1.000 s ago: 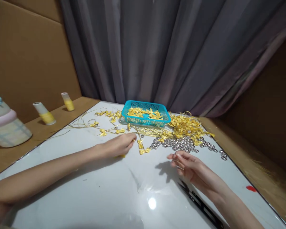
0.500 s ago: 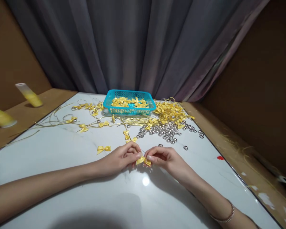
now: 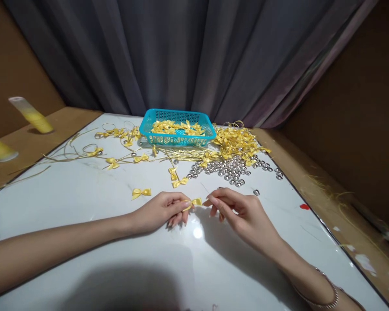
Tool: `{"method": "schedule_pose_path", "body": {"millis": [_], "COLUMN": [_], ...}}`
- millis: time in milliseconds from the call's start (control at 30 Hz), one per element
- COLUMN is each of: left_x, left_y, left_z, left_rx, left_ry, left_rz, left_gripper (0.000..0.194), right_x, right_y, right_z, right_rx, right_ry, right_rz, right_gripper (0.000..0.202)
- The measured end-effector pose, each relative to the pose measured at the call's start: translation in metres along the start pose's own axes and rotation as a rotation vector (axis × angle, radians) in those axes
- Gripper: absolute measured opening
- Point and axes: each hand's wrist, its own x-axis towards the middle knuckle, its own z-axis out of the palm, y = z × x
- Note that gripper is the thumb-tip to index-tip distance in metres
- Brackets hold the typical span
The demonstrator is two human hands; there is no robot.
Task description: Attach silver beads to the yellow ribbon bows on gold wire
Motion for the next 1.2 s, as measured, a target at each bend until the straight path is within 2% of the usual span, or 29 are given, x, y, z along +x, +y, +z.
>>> {"method": "schedule_pose_path", "body": {"millis": [133,267,433,567,767,933,1200], "left_x": [0.001,0.003,0.003,0.003,0.005,0.007,0.006], "left_y": [0.0,-0.002,-0.004,-0.005,-0.002,-0.001,0.0], "left_z": [-0.002,-0.004,-0.005,-0.006,-0.007,-0.009,-0.008], "left_rx": [-0.093,-0.257,-0.278,-0.289,-0.36,-0.394,-0.48], "left_ry": [-0.004,-0.05,-0.089,-0.086,-0.013,0.003,-0.009], "left_rz": [0.007,-0.023,-0.04,-0.049,-0.089,-0.094,-0.115], "left_gripper": [0.029,0.028,0.026,0.025,0.029,0.025,0.017], "right_x": [-0.003,-0.004,-0.001,0.003,0.003,0.001,0.001], "right_y": [-0.006,-0.006,-0.001,0.0,-0.006,-0.003,0.002], "right_z": [0.0,0.006,0.013,0.015,0.009,0.011,0.012], "right_rx": [-0.031,-0.012,0.083,0.216,0.165,0.118,0.056], "right_ry": [-0.163,-0.238,-0.244,-0.28,-0.267,-0.258,-0.199], "right_rz": [0.029,0.067,0.11,0.178,0.23,0.208,0.082], "right_gripper": [0.02,0.019,0.015,0.022,0.026,0.026,0.027]}}
